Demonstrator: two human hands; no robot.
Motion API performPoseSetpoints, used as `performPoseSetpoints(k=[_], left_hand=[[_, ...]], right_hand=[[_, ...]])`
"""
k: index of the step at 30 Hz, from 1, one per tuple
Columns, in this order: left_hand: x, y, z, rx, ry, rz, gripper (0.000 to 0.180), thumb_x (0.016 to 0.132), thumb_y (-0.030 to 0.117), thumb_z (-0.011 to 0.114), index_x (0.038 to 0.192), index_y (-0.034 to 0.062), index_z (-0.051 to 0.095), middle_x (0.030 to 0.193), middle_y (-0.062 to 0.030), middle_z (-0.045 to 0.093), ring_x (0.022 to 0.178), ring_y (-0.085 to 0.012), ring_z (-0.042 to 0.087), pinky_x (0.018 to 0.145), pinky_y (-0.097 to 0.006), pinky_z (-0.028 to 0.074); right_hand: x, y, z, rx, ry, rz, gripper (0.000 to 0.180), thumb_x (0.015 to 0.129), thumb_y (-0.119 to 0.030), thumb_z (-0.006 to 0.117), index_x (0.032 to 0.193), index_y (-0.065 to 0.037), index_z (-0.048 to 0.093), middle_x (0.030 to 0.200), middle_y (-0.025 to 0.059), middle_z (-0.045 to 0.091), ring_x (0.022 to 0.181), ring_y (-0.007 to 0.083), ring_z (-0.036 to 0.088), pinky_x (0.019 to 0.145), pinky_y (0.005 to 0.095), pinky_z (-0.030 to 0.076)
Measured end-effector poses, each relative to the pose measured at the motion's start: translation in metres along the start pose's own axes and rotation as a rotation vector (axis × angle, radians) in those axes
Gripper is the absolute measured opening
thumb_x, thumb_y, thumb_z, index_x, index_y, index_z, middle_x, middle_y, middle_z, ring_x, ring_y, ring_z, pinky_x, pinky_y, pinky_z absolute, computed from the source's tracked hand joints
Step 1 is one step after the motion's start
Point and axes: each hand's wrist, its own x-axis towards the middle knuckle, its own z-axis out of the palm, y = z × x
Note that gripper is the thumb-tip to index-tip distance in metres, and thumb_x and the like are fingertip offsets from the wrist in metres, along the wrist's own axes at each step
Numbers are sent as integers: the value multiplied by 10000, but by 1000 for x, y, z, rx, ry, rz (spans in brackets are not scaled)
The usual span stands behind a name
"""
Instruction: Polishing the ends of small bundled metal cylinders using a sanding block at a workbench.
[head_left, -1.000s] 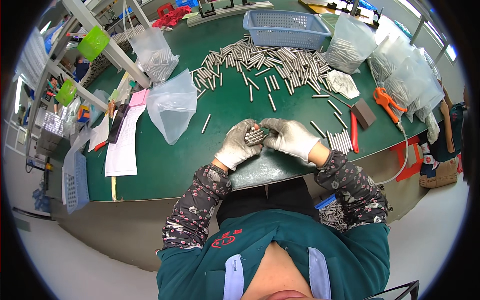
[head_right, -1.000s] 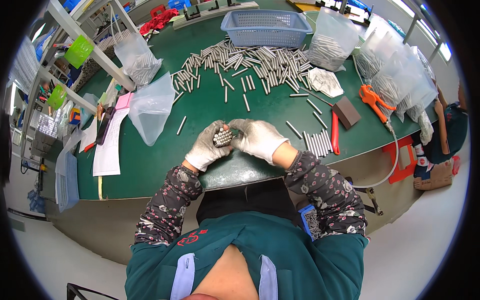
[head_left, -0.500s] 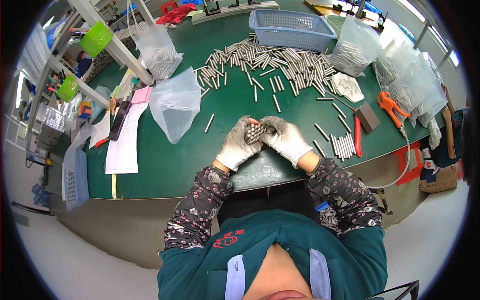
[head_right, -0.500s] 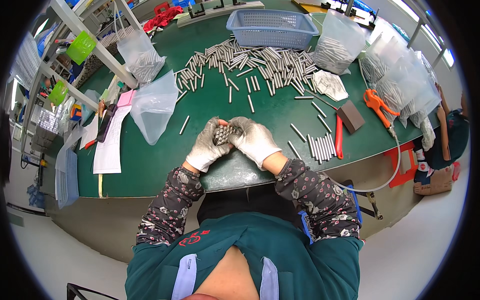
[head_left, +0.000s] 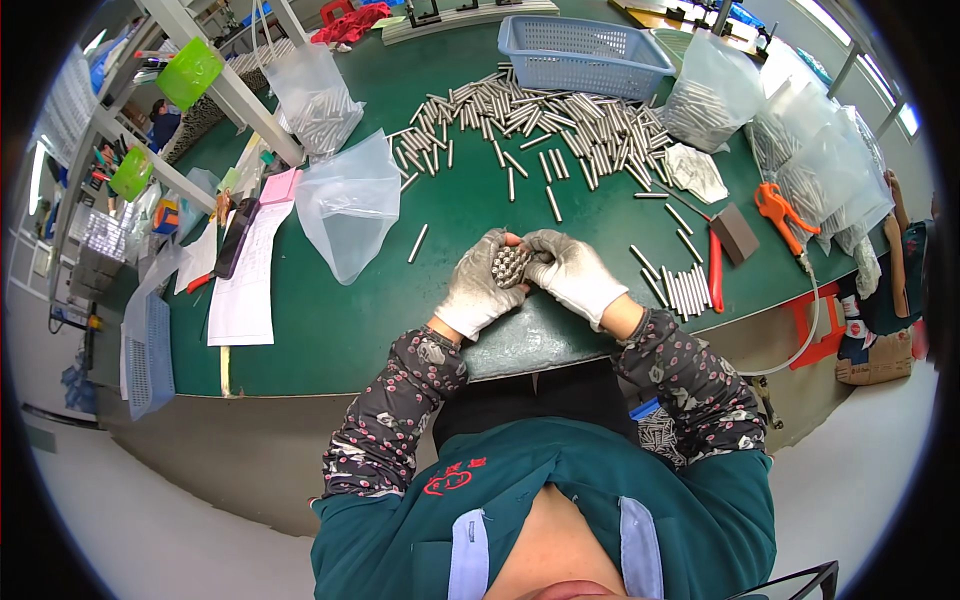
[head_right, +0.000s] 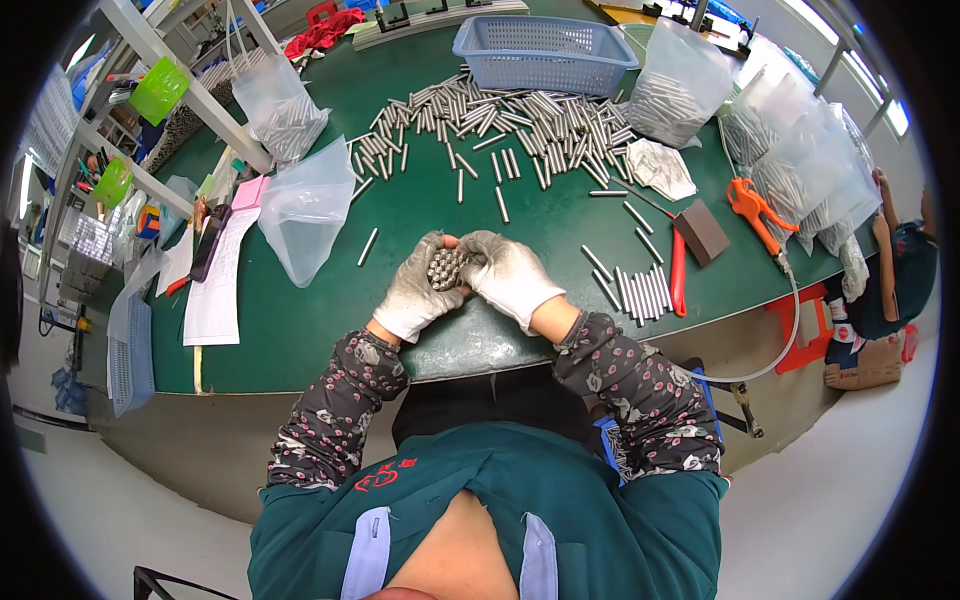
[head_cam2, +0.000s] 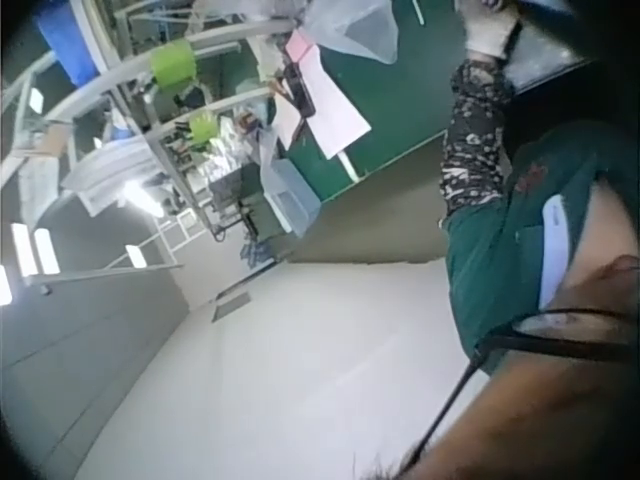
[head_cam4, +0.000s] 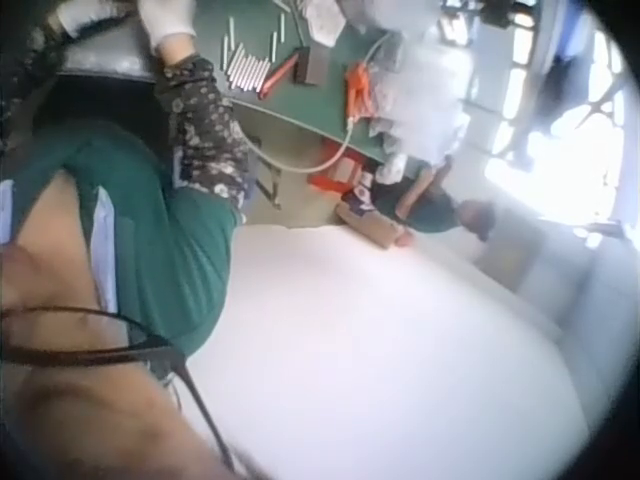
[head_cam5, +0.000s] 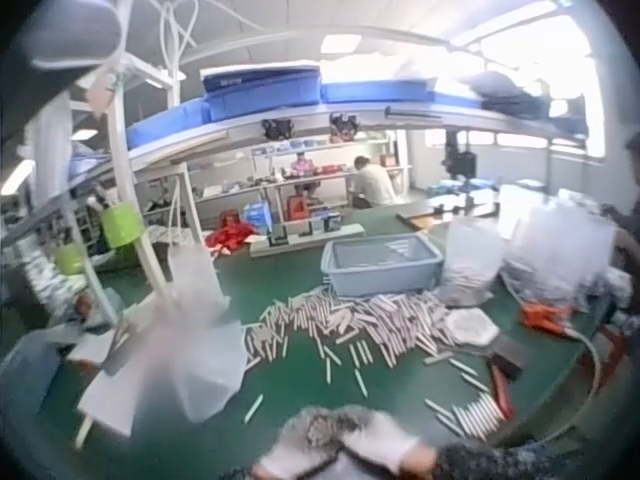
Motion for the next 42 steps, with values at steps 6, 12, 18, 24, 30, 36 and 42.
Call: performPoseSetpoints(k=[6, 12, 18, 24, 30, 36, 42], left_hand=[[-5, -10, 1, -385, 29, 40, 546, 622, 3, 708, 1113, 54, 475, 1019, -45, 562, 926, -148, 562, 826, -262, 464], [-5, -1, -4, -556, -72, -51, 594, 612, -76, 703, 1139, 51, 462, 1021, -3, 529, 926, -97, 517, 835, -229, 445], [-6, 6, -7, -634, -86, -107, 617, 598, -101, 694, 1152, 33, 459, 1013, -2, 530, 924, -101, 520, 827, -225, 450], [-4, -1, -8, -617, -70, -108, 590, 618, -91, 694, 1144, 42, 462, 1018, 0, 525, 919, -99, 515, 832, -222, 442], [-2, 0, -6, -656, -73, -118, 595, 631, -87, 693, 1158, 45, 450, 1022, -6, 524, 918, -101, 519, 833, -224, 446], [-3, 0, -8, -705, -91, -113, 619, 653, -96, 661, 1209, 12, 409, 1066, -31, 518, 968, -118, 521, 857, -230, 442], [-4, 2, -12, -687, -102, -104, 594, 654, -99, 656, 1187, 28, 426, 1057, -22, 518, 965, -111, 522, 856, -230, 444]], right_hand=[[-4, -6, 1, 193, -38, -7, 290, 770, -83, 526, 1047, -8, 569, 942, 154, 639, 856, 262, 633, 747, 309, 492], [-4, -3, 8, 3, 27, -105, 294, 776, -92, 534, 1059, -19, 567, 942, 150, 641, 853, 253, 635, 748, 307, 495], [-2, 2, 12, 68, 72, -135, 285, 779, -94, 535, 1052, -18, 571, 941, 154, 640, 848, 254, 636, 747, 302, 495], [-4, -3, 11, 114, 37, -93, 277, 782, -78, 524, 1046, -9, 572, 944, 155, 640, 859, 246, 635, 759, 296, 491], [-4, -1, 11, 70, 76, -103, 273, 779, -76, 516, 1036, -7, 578, 932, 157, 642, 850, 249, 635, 756, 297, 490], [-2, -7, 9, 43, 50, -34, 275, 780, -62, 557, 1043, 21, 561, 923, 125, 640, 841, 172, 620, 761, 262, 481], [-8, -9, 14, -20, 137, -129, 228, 768, -100, 532, 974, -27, 595, 891, 148, 643, 802, 281, 636, 724, 327, 500]])
